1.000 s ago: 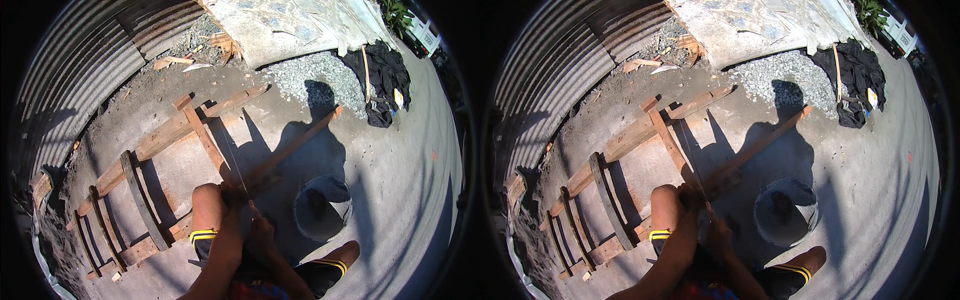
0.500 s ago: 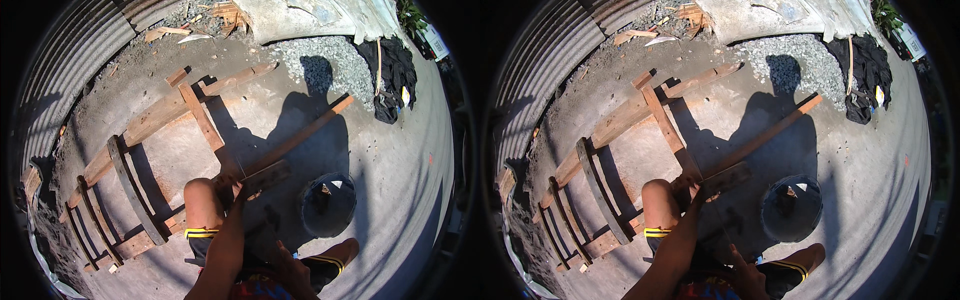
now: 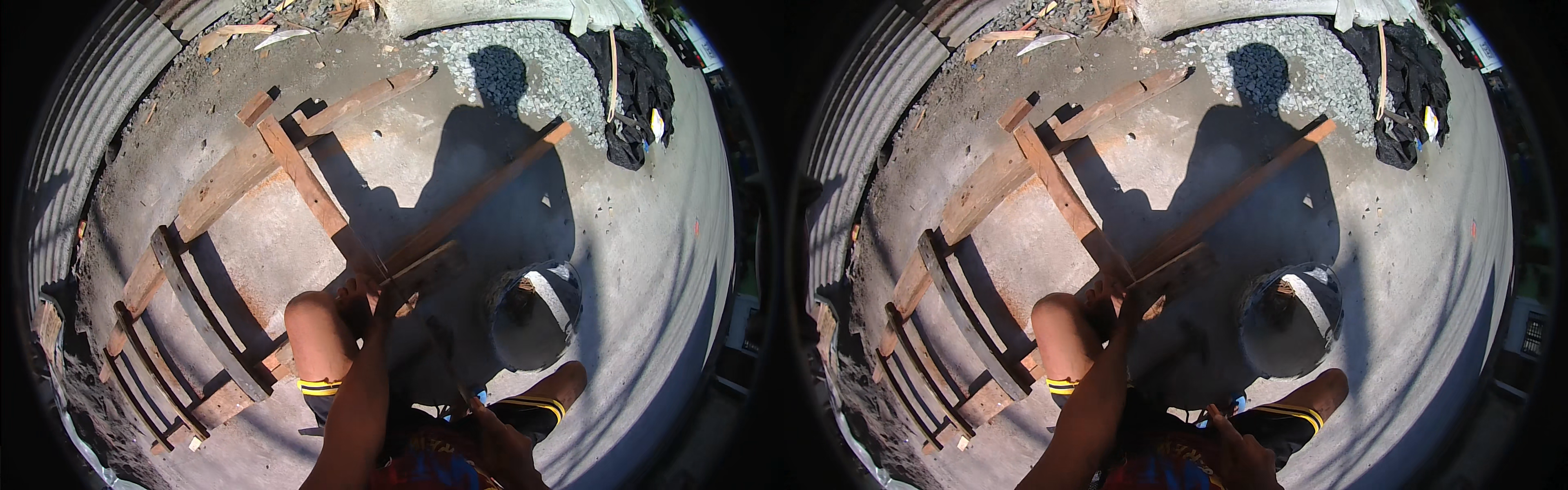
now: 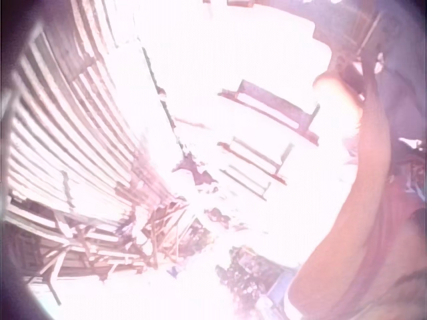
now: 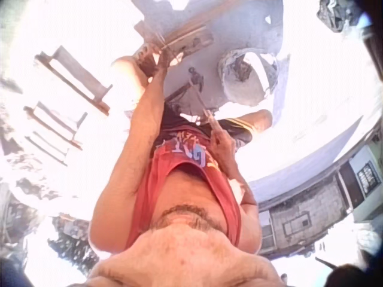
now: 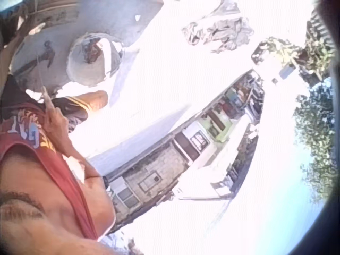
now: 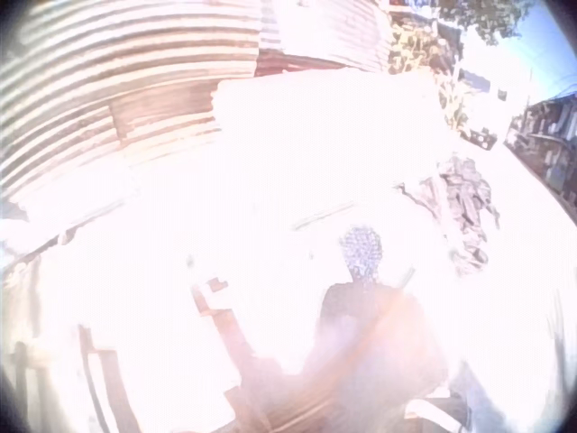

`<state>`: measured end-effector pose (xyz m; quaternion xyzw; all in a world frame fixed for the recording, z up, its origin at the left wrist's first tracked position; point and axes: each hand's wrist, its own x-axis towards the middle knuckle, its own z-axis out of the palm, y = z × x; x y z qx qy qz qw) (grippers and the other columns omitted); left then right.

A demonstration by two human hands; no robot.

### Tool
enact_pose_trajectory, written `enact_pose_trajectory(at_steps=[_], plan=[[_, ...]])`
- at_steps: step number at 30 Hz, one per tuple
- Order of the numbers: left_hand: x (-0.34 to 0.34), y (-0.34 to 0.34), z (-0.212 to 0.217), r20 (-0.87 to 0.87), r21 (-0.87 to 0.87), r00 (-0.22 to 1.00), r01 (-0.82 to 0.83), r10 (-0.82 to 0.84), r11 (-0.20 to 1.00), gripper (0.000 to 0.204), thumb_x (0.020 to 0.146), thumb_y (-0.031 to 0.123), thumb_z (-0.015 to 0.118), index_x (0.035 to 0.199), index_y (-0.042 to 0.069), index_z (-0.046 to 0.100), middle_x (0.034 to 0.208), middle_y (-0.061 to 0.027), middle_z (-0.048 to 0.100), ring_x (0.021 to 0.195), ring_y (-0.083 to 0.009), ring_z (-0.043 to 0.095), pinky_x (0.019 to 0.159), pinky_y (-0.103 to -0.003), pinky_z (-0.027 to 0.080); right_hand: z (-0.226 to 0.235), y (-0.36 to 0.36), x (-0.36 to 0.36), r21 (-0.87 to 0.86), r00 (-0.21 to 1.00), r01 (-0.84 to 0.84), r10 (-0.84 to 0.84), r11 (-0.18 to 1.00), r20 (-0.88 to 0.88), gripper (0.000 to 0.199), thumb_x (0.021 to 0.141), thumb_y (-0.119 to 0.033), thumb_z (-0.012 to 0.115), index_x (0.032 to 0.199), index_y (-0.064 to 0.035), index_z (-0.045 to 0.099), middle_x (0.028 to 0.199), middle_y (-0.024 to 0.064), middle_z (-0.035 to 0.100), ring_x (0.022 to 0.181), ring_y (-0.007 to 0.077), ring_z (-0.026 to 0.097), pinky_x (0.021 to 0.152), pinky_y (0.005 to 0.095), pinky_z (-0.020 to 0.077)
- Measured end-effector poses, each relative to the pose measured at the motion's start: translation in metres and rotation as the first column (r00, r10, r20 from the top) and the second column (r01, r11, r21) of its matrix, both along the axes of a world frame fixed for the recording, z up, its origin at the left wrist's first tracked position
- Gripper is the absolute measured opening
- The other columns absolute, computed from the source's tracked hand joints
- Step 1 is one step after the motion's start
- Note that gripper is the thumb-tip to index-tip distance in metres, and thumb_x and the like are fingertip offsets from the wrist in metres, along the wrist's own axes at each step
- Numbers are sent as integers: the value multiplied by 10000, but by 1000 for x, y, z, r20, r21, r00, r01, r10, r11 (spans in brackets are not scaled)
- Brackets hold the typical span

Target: The person assembles a wooden frame on a concrete floor using a hammer and nails. They position wooden planks, hammer nails into the joints, and adjust the frame pieces to form a rectangular structure.

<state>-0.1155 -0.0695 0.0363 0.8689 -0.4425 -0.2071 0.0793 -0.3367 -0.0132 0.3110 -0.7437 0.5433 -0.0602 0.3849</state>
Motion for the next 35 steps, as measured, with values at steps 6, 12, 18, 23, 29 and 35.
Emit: enact_pose_trajectory(at_steps=[6, 12, 18, 23, 29, 35], plan=[[2, 3, 6, -4, 29, 1000, 9, -9, 1000, 420, 759, 460, 676, 1031, 153, 583, 1041, -76, 604, 1040, -323, 589, 863, -518, 471, -149, -40, 44, -108, 998, 26, -20, 994, 57, 660, 905, -70, 566, 1508, -270, 385, 734, 134, 607, 556, 300, 623, 466, 421, 502], [-9, -3, 7, 110, 93, 994, 0, -11, 996, 419, 781, 420, 652, 1098, 148, 616, 1146, -79, 622, 1064, -313, 583, 885, -539, 431, -144, -4, 38, -105, 1000, 16, -16, 994, 2, 661, 894, -103, 598, 1499, -287, 406, 803, 118, 604, 548, 284, 629, 472, 411, 505], [-16, -1, -34, 120, -56, 962, -238, 243, 970, 395, 793, 392, 635, 1124, 176, 642, 1121, -34, 651, 1087, -236, 582, 965, -459, 385, -182, -3, 19, -193, 966, 119, -69, 974, 249, 680, 860, -71, 633, 1489, -232, 434, 785, 116, 574, 559, 302, 594, 501, 415, 501], [2, 21, -56, 106, -152, 987, -100, 117, 983, 260, 801, 392, 644, 961, 188, 650, 928, -59, 663, 901, -265, 624, 864, -424, 383, -174, 1, 20, -159, 976, 124, -91, 979, 200, 836, 819, -66, 647, 1543, -338, 330, 755, 127, 549, 492, 276, 580, 424, 405, 486], [52, -77, 54, -55, -176, 903, -430, 427, 886, 498, 997, 438, 511, 1198, -14, 462, 1104, -178, 494, 1033, -328, 489, 947, -432, 394, -171, -4, 25, -141, 980, 158, -137, 977, 143, 818, 823, -128, 654, 1541, -353, 334, 783, 158, 592, 469, 270, 613, 403, 380, 502], [-70, -184, 139, -65, -347, 785, 561, -616, 752, 395, 863, 206, 729, 1172, 46, 541, 1233, -178, 546, 1157, -299, 530, 935, -419, 447, -162, -6, 38, -152, 990, 138, -135, 979, 32, 905, 774, -164, 728, 1558, -315, 303, 814, 165, 610, 509, 230, 657, 411, 345, 522]])
